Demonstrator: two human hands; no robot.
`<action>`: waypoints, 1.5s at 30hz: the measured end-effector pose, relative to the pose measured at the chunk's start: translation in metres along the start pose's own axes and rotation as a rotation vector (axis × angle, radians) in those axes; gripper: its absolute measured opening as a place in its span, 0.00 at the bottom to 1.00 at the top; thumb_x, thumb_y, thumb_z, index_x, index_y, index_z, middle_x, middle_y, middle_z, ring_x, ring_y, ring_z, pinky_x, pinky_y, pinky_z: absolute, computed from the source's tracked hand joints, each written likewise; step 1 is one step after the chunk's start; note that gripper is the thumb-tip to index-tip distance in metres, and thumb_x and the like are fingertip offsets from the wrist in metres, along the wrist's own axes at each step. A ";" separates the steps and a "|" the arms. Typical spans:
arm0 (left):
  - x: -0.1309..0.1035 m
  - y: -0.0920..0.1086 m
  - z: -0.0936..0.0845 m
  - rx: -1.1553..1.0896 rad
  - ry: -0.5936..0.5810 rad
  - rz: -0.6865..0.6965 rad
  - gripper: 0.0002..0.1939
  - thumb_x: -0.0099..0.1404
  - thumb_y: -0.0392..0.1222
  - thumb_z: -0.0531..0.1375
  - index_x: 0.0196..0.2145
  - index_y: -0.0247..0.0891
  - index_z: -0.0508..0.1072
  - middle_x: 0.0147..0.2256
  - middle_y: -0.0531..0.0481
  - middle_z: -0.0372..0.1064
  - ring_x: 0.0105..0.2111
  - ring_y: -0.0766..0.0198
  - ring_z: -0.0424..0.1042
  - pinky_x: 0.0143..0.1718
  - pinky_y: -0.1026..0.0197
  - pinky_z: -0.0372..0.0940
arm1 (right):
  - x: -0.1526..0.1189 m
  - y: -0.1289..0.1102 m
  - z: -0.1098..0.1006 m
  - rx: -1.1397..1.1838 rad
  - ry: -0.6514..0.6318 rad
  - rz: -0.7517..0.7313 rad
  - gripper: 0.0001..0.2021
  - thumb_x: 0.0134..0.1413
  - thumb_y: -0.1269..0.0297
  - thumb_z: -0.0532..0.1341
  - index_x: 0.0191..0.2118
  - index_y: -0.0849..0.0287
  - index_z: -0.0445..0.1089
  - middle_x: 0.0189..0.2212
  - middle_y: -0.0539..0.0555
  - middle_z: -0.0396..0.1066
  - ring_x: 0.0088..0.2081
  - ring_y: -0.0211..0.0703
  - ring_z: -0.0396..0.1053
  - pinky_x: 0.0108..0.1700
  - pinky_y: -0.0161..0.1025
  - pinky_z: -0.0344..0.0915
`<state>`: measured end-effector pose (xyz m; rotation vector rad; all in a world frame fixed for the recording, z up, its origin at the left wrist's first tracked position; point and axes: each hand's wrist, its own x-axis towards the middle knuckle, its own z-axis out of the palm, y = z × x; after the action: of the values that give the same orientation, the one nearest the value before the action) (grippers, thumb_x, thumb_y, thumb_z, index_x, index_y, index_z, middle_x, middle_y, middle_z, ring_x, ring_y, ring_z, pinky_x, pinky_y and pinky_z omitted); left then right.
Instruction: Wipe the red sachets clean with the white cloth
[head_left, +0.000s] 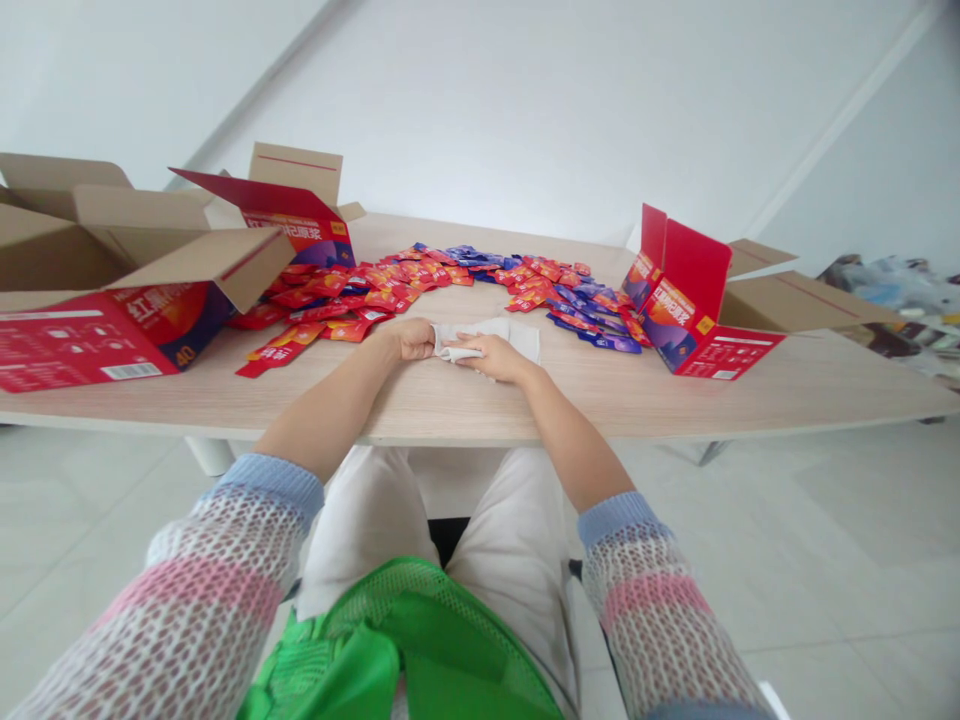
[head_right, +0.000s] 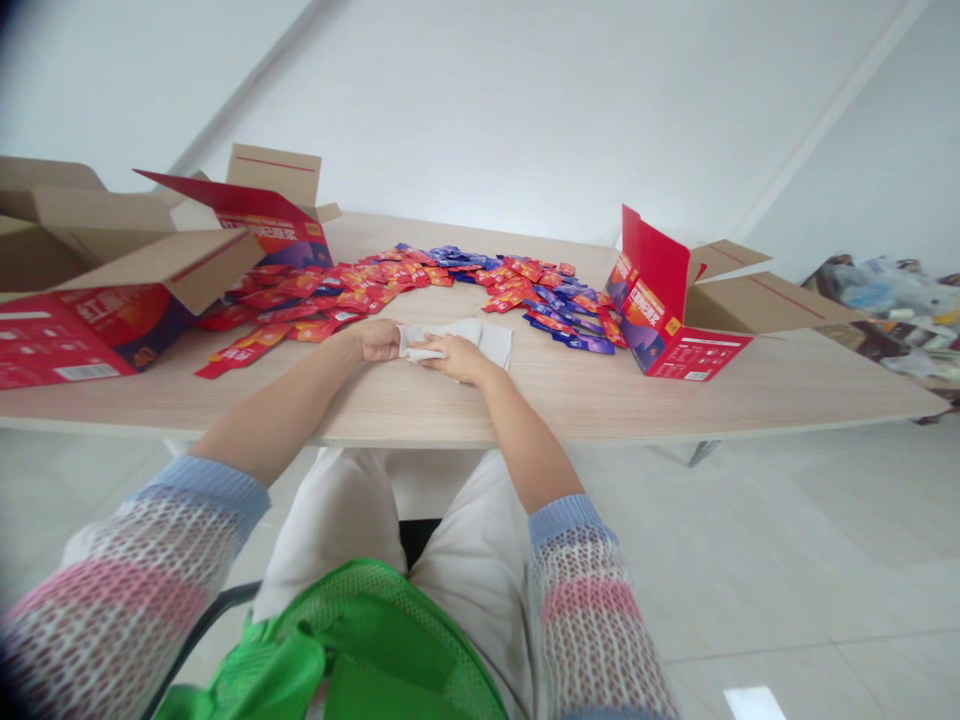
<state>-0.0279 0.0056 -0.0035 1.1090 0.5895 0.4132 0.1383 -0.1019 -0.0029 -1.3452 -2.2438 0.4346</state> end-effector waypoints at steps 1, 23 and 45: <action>-0.001 0.000 0.000 0.000 -0.007 0.002 0.29 0.52 0.12 0.49 0.48 0.26 0.71 0.36 0.42 0.77 0.36 0.62 0.76 0.49 0.60 0.67 | 0.000 0.000 -0.001 0.032 0.013 0.027 0.16 0.53 0.56 0.62 0.49 0.46 0.73 0.53 0.48 0.69 0.58 0.50 0.62 0.59 0.45 0.54; 0.004 -0.001 -0.008 0.038 -0.012 -0.030 0.21 0.59 0.16 0.48 0.47 0.20 0.70 0.38 0.34 0.75 0.39 0.59 0.76 0.47 0.59 0.69 | -0.007 0.033 -0.014 0.009 0.320 0.296 0.26 0.56 0.42 0.52 0.35 0.62 0.75 0.24 0.50 0.69 0.28 0.40 0.65 0.29 0.33 0.55; 0.003 0.001 -0.009 0.007 -0.029 -0.038 0.21 0.58 0.16 0.48 0.47 0.18 0.69 0.40 0.33 0.74 0.44 0.56 0.75 0.52 0.56 0.65 | -0.006 0.024 -0.004 -0.132 0.083 0.319 0.39 0.61 0.39 0.33 0.63 0.60 0.57 0.64 0.58 0.53 0.66 0.47 0.44 0.64 0.43 0.45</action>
<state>-0.0313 0.0134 -0.0064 1.1068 0.5862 0.3624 0.1604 -0.0956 -0.0126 -1.7672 -2.0252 0.3349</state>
